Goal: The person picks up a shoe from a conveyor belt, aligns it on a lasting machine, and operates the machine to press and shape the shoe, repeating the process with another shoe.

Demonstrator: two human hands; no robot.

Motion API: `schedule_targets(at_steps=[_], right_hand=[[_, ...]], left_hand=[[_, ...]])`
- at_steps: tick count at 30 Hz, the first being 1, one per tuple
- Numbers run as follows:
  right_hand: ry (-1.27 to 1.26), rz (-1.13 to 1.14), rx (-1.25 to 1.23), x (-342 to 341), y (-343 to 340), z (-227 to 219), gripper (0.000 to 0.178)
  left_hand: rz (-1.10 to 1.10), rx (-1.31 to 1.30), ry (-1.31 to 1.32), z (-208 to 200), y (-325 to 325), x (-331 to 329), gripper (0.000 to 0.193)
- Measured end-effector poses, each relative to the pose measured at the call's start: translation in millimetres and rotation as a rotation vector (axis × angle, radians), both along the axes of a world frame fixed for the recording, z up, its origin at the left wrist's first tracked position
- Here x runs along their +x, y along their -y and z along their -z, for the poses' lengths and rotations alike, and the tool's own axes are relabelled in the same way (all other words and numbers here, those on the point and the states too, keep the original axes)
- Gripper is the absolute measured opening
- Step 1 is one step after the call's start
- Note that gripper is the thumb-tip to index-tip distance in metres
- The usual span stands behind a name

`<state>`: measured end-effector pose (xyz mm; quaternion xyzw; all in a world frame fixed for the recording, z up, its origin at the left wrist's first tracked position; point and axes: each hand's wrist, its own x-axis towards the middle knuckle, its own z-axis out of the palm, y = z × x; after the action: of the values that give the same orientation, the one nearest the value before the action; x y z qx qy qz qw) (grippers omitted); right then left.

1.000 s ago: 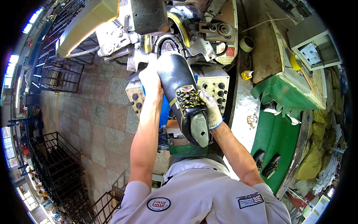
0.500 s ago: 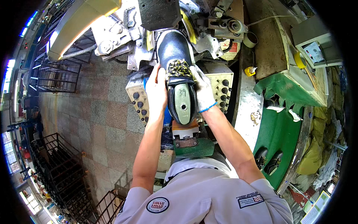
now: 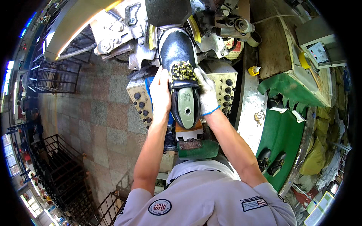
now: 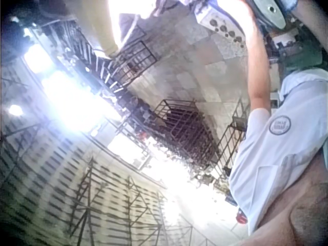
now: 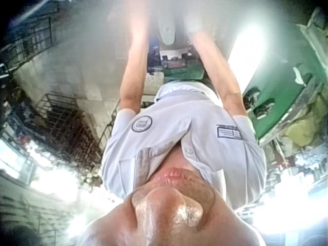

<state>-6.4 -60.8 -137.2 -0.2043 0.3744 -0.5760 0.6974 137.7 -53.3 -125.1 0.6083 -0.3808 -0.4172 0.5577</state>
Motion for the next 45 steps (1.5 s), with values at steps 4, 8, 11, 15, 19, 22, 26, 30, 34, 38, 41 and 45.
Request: schedule_targets(at_steps=[4,8,11,15,19,22,26,30,34,38,41,45], right_hand=[[0.007,0.004,0.022,1.8,2.3,-9.4,0.059],[-0.192,0.048,-0.054,9.3,-1.9,-0.7,0.059],[-0.686,0.062,-0.412,0.3,-4.3,17.9,0.053],[-0.296,0.030,-0.124,1.3,14.1,10.9,0.051],[-0.181,0.030,0.000,0.0,3.7,16.6,0.051],[-0.216,0.035,-0.010,-2.1,5.4,17.6,0.048],[-0.159,-0.012,0.033,-2.5,5.7,17.3,0.044],[-0.144,-0.011,0.067,-0.8,5.4,18.0,0.041],[-0.127,0.006,0.079,1.9,6.0,17.8,0.043],[-0.130,-0.024,0.092,1.4,5.3,22.6,0.044],[-0.093,-0.004,0.128,7.3,1.8,15.0,0.041],[-0.129,0.044,0.036,11.6,6.2,22.9,0.040]], left_hand=[[0.014,-0.003,0.035,-8.1,7.2,3.6,0.051],[0.046,-0.043,-0.035,19.5,6.6,13.4,0.047],[0.067,-0.122,-0.062,21.1,-0.2,8.5,0.046],[0.039,-0.042,-0.031,10.9,11.3,7.3,0.045],[-0.038,-0.030,0.023,7.9,0.0,-3.4,0.042],[0.083,0.328,-0.391,4.4,-10.8,0.1,0.053],[0.082,0.365,-0.700,4.0,-15.0,-13.2,0.057],[0.123,0.319,-0.663,12.5,-13.6,-10.7,0.059],[0.141,0.315,-0.608,17.8,-11.3,-7.2,0.061],[0.131,0.294,-0.531,28.5,-6.9,-5.1,0.064],[0.145,0.212,-0.564,38.5,-4.8,-5.6,0.062],[0.176,0.154,-0.424,44.6,-2.1,-1.0,0.060]])
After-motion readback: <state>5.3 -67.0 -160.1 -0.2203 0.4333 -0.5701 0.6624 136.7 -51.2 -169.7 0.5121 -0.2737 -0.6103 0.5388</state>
